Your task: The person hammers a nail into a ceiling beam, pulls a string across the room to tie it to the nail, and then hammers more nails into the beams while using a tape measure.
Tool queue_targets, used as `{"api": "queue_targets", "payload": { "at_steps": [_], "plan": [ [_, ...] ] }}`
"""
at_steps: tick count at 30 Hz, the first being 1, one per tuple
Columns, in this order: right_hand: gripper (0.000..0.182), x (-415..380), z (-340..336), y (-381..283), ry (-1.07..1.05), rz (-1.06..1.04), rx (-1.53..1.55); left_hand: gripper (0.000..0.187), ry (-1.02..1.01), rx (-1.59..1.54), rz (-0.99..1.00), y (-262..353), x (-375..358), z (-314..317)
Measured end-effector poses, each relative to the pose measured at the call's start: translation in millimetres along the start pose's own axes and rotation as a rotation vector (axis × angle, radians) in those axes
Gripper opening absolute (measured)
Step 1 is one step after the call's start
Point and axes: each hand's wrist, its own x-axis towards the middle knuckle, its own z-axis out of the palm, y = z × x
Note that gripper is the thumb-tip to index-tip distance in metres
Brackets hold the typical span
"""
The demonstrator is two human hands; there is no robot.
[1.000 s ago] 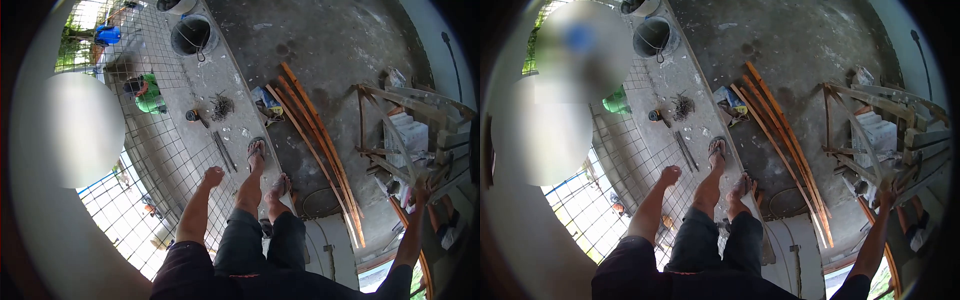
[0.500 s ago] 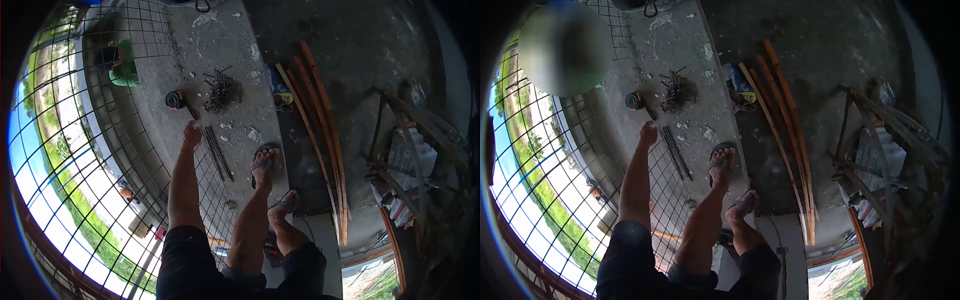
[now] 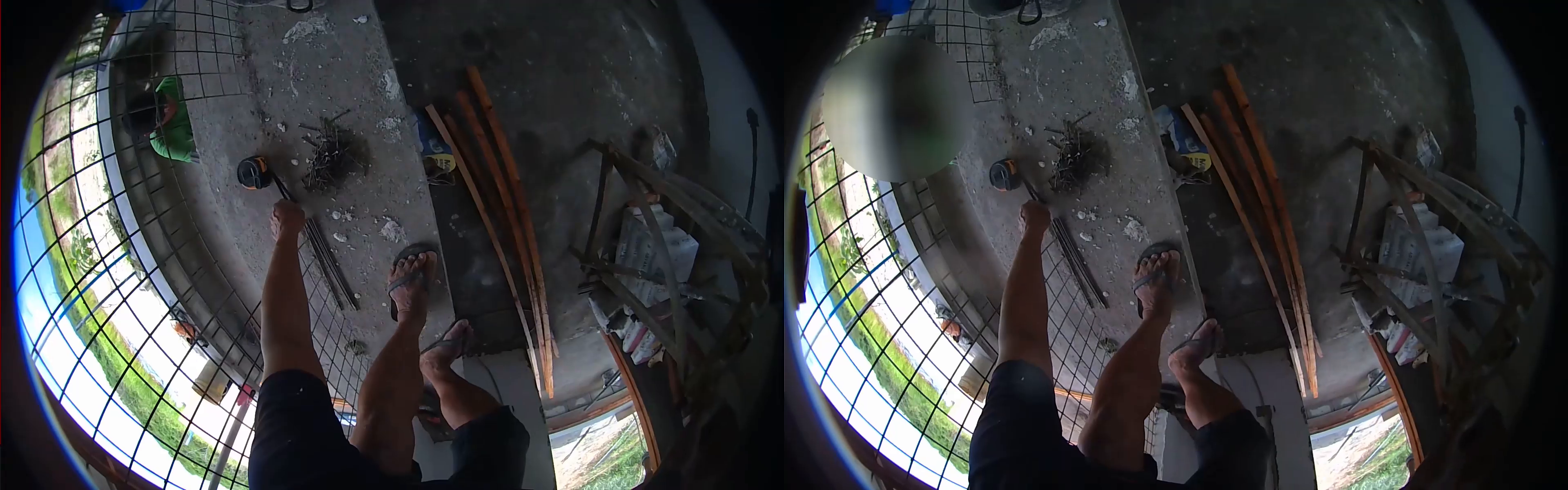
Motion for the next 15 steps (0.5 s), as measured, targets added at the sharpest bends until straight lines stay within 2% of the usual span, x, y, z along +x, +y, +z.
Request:
{"api": "queue_targets", "payload": {
  "at_steps": [3, 5, 8, 10, 12, 13, 15],
  "plan": [
    [0.042, -3, 8, -23, 0.016, 0.071, 0.14, 0.029, 0.073, -0.467, -0.228, 0, -10, 5],
    [0.041, 11, 1, -38, -0.015, 0.033, 0.137, 0.032, 0.122, -0.688, -0.378, 18, -76, -74],
    [0.039, 59, -51, -85, -0.11, -0.079, 0.129, 0.024, 0.273, -0.802, -0.414, -2, -70, -55],
    [0.039, 111, -121, -154, -0.149, -0.207, 0.132, 0.024, 0.397, -0.798, -0.393, -30, -33, -16],
    [0.038, 160, -213, -237, -0.128, -0.346, 0.114, 0.024, 0.517, -0.821, -0.394, -43, -44, -50],
    [0.038, 181, -265, -283, -0.097, -0.416, 0.097, 0.022, 0.572, -0.871, -0.414, -44, -83, -100],
    [0.038, 203, -369, -370, -0.026, -0.543, 0.072, 0.021, 0.585, -1.041, -0.443, -54, -125, -151]
  ]
}}
